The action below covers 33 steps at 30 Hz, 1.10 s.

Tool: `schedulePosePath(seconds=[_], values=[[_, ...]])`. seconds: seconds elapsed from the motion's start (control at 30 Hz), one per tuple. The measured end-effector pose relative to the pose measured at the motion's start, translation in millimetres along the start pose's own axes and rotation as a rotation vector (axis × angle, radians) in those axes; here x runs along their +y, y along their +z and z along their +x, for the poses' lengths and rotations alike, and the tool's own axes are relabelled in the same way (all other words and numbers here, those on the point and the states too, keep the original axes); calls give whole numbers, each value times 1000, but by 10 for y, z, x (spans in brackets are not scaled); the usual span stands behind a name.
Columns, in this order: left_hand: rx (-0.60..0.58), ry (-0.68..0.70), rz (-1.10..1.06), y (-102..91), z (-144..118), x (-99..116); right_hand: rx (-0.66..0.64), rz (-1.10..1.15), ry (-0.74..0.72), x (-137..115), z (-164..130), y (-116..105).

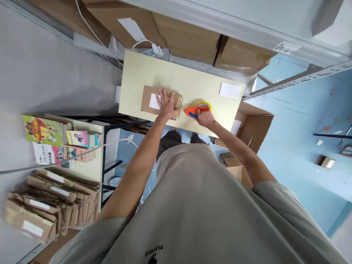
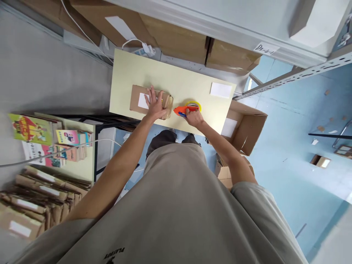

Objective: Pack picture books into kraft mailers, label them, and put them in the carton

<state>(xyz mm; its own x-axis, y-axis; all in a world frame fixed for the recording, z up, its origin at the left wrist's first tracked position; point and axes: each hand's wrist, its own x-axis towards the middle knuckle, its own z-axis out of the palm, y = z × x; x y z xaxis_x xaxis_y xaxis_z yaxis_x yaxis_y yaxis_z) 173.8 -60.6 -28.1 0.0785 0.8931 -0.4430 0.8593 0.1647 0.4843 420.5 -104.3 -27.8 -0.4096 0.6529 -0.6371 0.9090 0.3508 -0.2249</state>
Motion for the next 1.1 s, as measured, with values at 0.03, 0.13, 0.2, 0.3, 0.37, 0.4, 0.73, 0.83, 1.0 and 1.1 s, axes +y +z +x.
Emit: schedulePosePath(seconds=[0.03, 0.13, 0.2, 0.3, 0.37, 0.4, 0.73, 0.83, 1.0, 1.1], values=[[-4, -2, 6, -10, -3, 5, 11, 25, 18, -87, 16, -21], [-11, 2, 23, -26, -7, -1, 57, 112, 114, -409, 83, -47], [-17, 7, 25, -25, -12, -16, 78, 158, 203, -633, 152, -41], [-29, 24, 20, -14, -28, -33, 79, 184, 352, -822, 271, -57], [-40, 38, 8, -4, -36, -39, 82, 186, 470, -794, 328, -123], [-47, 47, 4, 2, -36, -42, 89, 187, 529, -742, 338, -175], [-145, 221, 3, -309, -85, -175, 356, 564, 826, -753, -234, -718], [-84, 506, -48, -553, -229, -37, 426, 724, 876, -967, -403, -851], [30, 887, -130, -900, -358, 529, 650, 813, 840, -1099, -653, -1260], [83, 956, -164, -1089, -275, 946, 798, 645, 741, -972, -746, -1628]])
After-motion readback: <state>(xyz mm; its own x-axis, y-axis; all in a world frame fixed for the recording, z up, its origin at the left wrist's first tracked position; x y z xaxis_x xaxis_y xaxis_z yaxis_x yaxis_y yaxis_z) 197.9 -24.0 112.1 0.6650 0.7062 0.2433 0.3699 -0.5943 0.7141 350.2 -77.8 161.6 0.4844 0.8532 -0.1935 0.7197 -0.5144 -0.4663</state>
